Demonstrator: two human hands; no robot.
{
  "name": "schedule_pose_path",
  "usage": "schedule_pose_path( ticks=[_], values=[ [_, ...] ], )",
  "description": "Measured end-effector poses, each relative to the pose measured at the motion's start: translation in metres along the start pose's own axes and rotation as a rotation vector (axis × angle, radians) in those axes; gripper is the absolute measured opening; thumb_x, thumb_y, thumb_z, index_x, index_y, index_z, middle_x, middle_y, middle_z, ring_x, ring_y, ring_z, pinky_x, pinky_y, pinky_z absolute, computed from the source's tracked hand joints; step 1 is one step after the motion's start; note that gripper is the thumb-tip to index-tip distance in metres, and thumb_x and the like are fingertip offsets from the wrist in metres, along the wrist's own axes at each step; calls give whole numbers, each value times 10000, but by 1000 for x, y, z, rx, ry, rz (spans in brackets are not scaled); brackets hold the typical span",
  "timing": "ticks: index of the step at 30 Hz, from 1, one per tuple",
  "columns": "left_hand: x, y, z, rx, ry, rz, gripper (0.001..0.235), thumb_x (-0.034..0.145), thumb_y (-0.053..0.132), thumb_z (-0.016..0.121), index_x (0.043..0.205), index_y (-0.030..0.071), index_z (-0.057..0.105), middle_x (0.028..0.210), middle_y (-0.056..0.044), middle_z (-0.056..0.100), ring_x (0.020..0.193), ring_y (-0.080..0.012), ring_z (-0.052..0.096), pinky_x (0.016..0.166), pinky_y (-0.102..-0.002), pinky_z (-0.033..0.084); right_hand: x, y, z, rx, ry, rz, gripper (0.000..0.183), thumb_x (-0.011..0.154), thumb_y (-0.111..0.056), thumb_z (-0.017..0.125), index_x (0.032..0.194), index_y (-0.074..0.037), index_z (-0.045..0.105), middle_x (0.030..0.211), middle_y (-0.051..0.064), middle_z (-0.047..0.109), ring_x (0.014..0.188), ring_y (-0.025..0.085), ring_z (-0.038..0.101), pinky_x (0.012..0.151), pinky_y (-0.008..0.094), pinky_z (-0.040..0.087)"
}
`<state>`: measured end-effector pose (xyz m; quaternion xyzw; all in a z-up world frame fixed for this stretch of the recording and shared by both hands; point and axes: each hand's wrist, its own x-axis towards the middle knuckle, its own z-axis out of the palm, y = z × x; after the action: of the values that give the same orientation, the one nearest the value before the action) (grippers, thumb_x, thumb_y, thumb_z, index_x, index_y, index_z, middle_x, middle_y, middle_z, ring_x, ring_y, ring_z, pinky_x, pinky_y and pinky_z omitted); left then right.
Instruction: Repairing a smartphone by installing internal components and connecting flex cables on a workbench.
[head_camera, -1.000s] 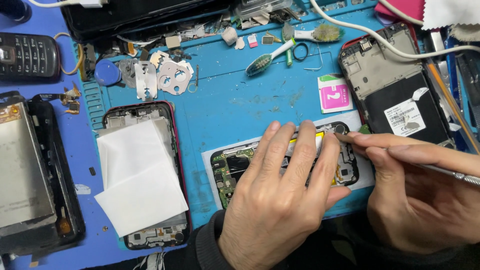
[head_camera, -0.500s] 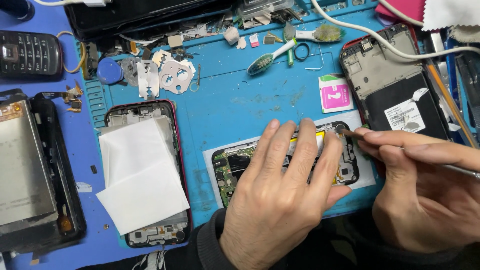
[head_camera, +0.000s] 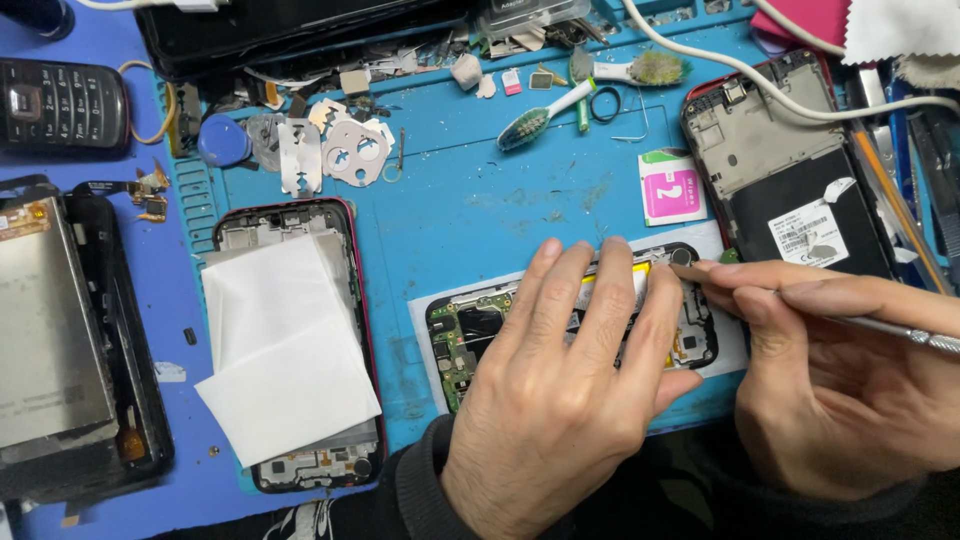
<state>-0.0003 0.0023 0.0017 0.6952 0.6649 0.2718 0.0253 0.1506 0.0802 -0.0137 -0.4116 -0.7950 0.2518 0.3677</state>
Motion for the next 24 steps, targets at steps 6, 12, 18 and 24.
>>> schedule_pose_path(
  ticks=[6, 12, 18, 24],
  values=[
    [-1, -1, 0, -9, 2, 7, 638, 926, 409, 752, 1371, -21, 597, 1360, -212, 600, 1303, -358, 583, 1188, -510, 467, -13, 18, 0, 220, 69, -7, 177, 1125, 123, 607, 1166, 139, 435, 1112, 246, 709, 1035, 241, 763, 992, 311, 658],
    [-1, -1, 0, -13, 12, 7, 635, 926, 410, 751, 1370, -20, 603, 1360, -211, 605, 1301, -357, 590, 1188, -509, 472, -14, 20, -2, 201, 58, -14, 164, 1134, 126, 601, 1180, 152, 445, 1125, 259, 709, 1045, 255, 763, 1001, 321, 654],
    [-2, -1, -1, -28, 33, 14, 599, 946, 387, 756, 1352, -30, 615, 1360, -231, 613, 1293, -386, 603, 1187, -540, 487, -13, 18, -2, 127, 23, -5, 83, 1140, 150, 573, 1158, 177, 497, 1128, 288, 708, 1009, 280, 752, 983, 337, 643],
    [2, 1, -4, -9, 90, 11, 586, 843, 365, 756, 1268, -23, 647, 1285, -208, 642, 1239, -373, 638, 1103, -561, 492, -7, 9, -1, 211, 57, 55, 165, 1141, 139, 600, 1162, 160, 437, 1099, 252, 708, 1000, 240, 758, 965, 313, 649]
  ],
)
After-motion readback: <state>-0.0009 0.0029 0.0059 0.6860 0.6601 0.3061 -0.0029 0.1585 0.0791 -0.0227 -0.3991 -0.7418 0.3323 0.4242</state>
